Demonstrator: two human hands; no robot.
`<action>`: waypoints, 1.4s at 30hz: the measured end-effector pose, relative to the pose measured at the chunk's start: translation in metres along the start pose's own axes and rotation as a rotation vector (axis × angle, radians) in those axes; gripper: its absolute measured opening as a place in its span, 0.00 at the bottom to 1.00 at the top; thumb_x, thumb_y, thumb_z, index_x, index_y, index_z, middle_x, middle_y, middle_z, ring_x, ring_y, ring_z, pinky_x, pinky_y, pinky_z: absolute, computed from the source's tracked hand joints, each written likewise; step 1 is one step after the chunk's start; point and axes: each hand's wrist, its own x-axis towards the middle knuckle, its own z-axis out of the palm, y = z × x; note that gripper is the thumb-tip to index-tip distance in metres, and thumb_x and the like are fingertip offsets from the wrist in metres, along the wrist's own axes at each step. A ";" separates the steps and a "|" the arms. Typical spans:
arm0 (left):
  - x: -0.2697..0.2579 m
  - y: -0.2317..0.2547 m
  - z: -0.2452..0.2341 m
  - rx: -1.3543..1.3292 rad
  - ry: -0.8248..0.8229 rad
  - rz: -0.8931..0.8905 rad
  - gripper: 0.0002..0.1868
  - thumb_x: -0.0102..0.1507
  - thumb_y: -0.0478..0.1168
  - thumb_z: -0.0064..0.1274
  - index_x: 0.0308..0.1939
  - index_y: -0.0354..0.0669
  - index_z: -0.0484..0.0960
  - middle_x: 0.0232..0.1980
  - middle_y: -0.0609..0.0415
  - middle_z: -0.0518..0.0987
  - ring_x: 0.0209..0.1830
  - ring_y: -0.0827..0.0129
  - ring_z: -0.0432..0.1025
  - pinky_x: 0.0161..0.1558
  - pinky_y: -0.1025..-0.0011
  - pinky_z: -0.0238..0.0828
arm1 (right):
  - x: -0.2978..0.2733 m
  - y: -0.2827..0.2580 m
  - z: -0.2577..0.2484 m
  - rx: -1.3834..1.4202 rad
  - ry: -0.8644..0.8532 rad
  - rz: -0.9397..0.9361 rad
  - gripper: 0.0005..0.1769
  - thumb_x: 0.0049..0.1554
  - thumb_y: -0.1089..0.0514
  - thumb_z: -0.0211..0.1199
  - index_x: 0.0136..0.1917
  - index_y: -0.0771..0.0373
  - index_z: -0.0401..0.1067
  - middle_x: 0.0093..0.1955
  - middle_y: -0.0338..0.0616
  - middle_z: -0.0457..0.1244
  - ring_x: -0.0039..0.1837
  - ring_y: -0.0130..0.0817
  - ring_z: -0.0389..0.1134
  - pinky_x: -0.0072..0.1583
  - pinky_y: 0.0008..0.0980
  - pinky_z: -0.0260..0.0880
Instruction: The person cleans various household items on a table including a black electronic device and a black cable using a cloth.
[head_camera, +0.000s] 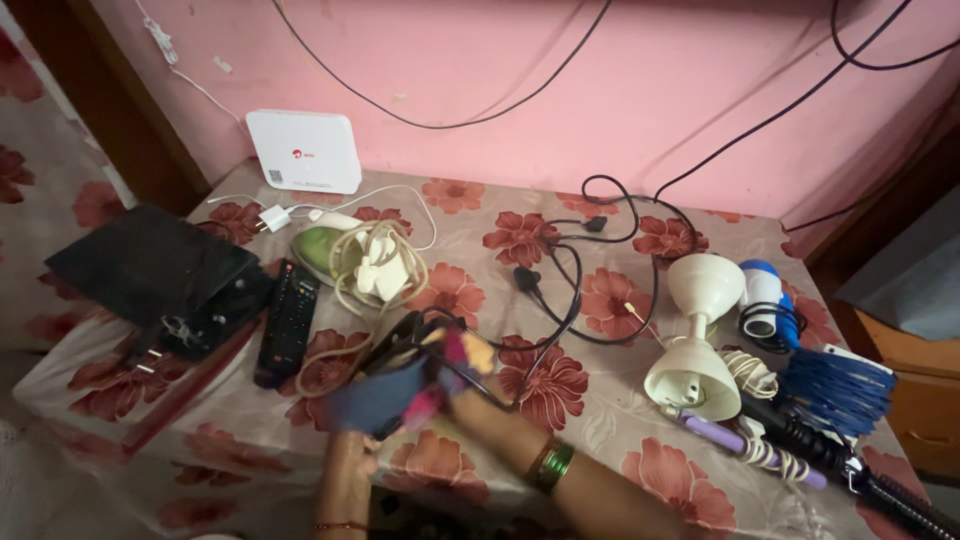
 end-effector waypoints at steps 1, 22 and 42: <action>-0.002 0.000 0.001 -0.007 -0.009 0.003 0.38 0.56 0.65 0.55 0.65 0.49 0.75 0.52 0.53 0.82 0.42 0.65 0.78 0.35 0.58 0.77 | 0.002 0.006 -0.005 0.093 0.065 0.062 0.16 0.51 0.57 0.66 0.52 0.65 0.73 0.63 0.58 0.65 0.66 0.58 0.63 0.53 0.44 0.68; -0.064 0.028 -0.007 0.405 0.204 1.064 0.41 0.52 0.39 0.69 0.67 0.40 0.67 0.62 0.48 0.71 0.58 0.64 0.70 0.56 0.69 0.70 | -0.045 -0.032 -0.059 0.549 -0.449 -0.035 0.13 0.52 0.62 0.61 0.52 0.60 0.72 0.46 0.43 0.66 0.49 0.39 0.70 0.51 0.40 0.71; -0.066 0.023 -0.040 0.939 0.362 1.445 0.45 0.43 0.45 0.74 0.61 0.38 0.71 0.62 0.35 0.75 0.61 0.40 0.71 0.63 0.53 0.68 | 0.093 -0.031 0.030 -0.728 -0.632 0.157 0.37 0.38 0.34 0.76 0.54 0.60 0.79 0.64 0.48 0.63 0.71 0.49 0.56 0.69 0.54 0.56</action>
